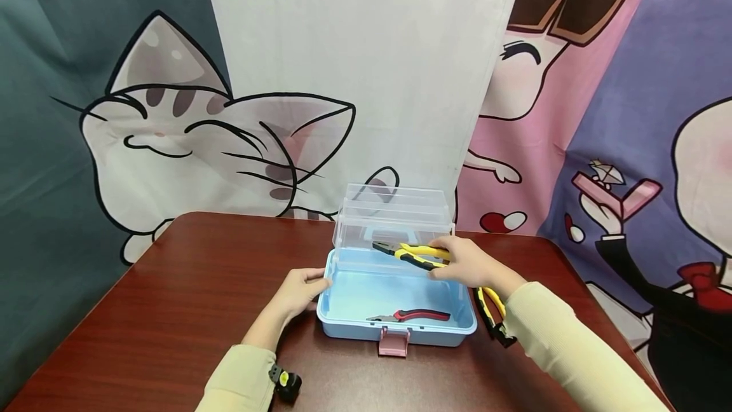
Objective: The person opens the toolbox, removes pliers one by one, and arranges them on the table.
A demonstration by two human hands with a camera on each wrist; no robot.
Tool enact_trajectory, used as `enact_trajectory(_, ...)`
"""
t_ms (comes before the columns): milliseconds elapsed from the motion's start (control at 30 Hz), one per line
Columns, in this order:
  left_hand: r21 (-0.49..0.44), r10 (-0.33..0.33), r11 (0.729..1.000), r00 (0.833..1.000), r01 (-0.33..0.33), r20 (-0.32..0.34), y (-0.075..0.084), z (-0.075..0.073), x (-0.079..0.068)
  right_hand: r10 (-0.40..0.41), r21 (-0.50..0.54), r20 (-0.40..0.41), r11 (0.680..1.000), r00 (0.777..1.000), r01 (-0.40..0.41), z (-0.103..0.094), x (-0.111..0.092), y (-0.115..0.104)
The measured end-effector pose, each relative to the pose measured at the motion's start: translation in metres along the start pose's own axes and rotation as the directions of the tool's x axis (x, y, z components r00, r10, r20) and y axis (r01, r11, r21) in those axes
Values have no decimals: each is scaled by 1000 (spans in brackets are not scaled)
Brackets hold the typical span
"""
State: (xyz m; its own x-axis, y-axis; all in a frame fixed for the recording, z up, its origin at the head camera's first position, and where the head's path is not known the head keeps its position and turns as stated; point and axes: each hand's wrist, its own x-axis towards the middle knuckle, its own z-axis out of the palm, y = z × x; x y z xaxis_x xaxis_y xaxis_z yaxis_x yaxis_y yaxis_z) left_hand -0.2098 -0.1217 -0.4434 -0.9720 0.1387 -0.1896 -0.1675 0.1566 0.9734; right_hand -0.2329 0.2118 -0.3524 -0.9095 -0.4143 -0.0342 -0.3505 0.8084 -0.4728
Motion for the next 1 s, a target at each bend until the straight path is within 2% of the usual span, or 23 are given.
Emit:
enact_trajectory(400,-12,13,1000,1000,-12,29,-2,-2,1,-16,7,-45,1000,999,16,1,-8,4)
enact_trajectory(1000,1,12,1000,1000,-12,14,-1,-1,0,-16,13,-97,1000,995,17,0,-23,7)
